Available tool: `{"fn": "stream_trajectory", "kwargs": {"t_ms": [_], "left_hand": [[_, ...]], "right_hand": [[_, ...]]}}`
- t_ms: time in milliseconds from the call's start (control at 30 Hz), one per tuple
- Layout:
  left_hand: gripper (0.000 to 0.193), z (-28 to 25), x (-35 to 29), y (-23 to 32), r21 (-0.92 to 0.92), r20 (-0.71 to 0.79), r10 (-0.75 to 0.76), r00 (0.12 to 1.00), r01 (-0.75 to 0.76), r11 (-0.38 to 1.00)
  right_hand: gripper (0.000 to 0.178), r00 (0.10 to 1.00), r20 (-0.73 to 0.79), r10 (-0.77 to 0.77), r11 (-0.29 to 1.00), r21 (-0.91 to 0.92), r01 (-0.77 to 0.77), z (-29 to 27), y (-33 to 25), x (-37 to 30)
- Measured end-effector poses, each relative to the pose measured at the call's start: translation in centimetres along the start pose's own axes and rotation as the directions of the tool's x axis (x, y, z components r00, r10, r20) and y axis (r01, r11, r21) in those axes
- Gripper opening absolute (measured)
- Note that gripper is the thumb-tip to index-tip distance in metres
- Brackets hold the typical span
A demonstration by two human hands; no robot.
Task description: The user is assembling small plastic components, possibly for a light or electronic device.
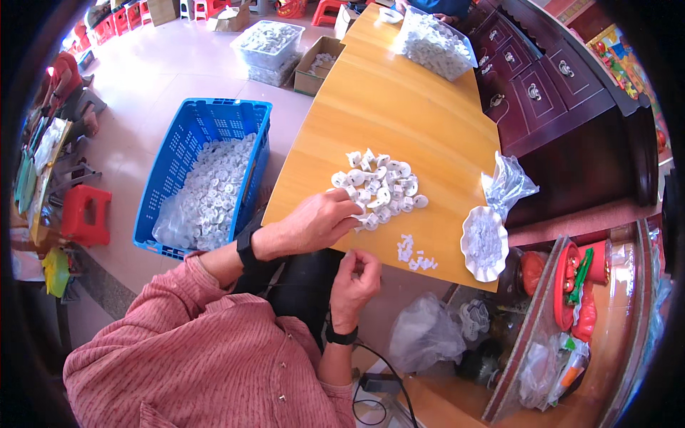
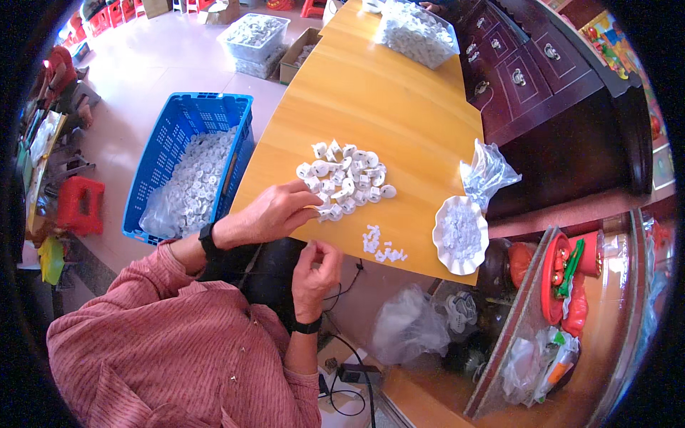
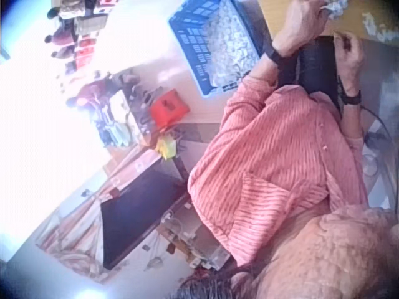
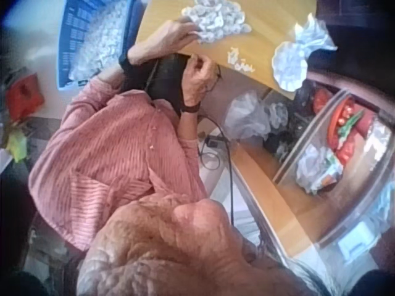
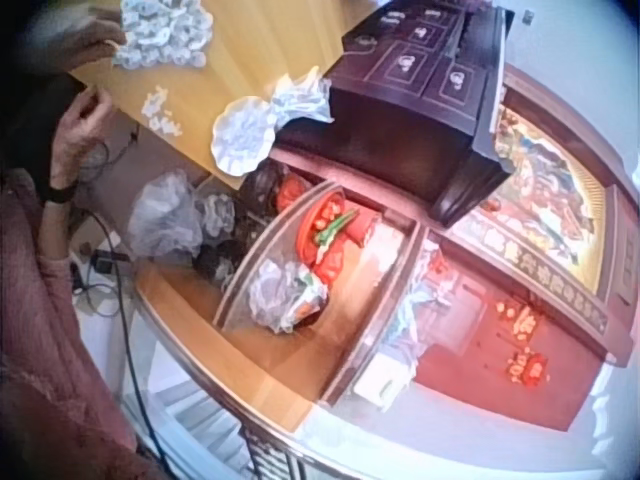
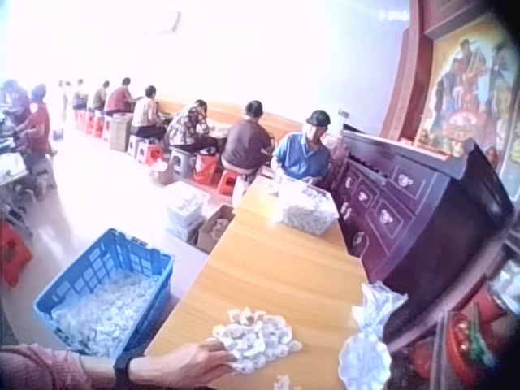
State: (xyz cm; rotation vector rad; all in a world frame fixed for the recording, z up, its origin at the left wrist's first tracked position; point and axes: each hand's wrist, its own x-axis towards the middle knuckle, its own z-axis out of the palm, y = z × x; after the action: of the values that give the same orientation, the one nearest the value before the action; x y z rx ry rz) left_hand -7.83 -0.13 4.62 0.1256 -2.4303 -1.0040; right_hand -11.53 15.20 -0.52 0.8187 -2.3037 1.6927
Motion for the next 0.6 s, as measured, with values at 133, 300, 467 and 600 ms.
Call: {"fn": "stream_trajectory", "kwargs": {"t_ms": [133, 300, 467, 600], "left_hand": [[0.016, 2.3, -1.1, 0.0, 0.078, -0.131, -0.097, 0.987, 0.108, 0.991], [0.015, 4.2, -1.6, -0.1, 0.125, -0.135, -0.048, 0.990, 0.065, 0.990], [0.016, 4.3, -2.3, -0.4, 0.106, -0.226, 0.037, 0.973, -0.013, 0.994], [0.018, 4.1, -2.8, -0.6, 0.082, -0.248, 0.032, 0.968, -0.012, 0.997]], "right_hand": [[0.006, 0.999, -0.043, -0.004, 0.995, -0.099, 0.000, -1.5, 1.9, 0.0], [0.009, 0.987, -0.151, -0.045, 0.969, -0.246, 0.007, -3.2, 3.2, 0.6], [0.024, 0.990, -0.120, -0.072, 0.930, -0.367, 0.024, -3.8, 3.3, 1.0], [0.035, 0.988, -0.093, -0.119, 0.872, -0.485, 0.060, -3.8, 2.9, 1.3]]}}
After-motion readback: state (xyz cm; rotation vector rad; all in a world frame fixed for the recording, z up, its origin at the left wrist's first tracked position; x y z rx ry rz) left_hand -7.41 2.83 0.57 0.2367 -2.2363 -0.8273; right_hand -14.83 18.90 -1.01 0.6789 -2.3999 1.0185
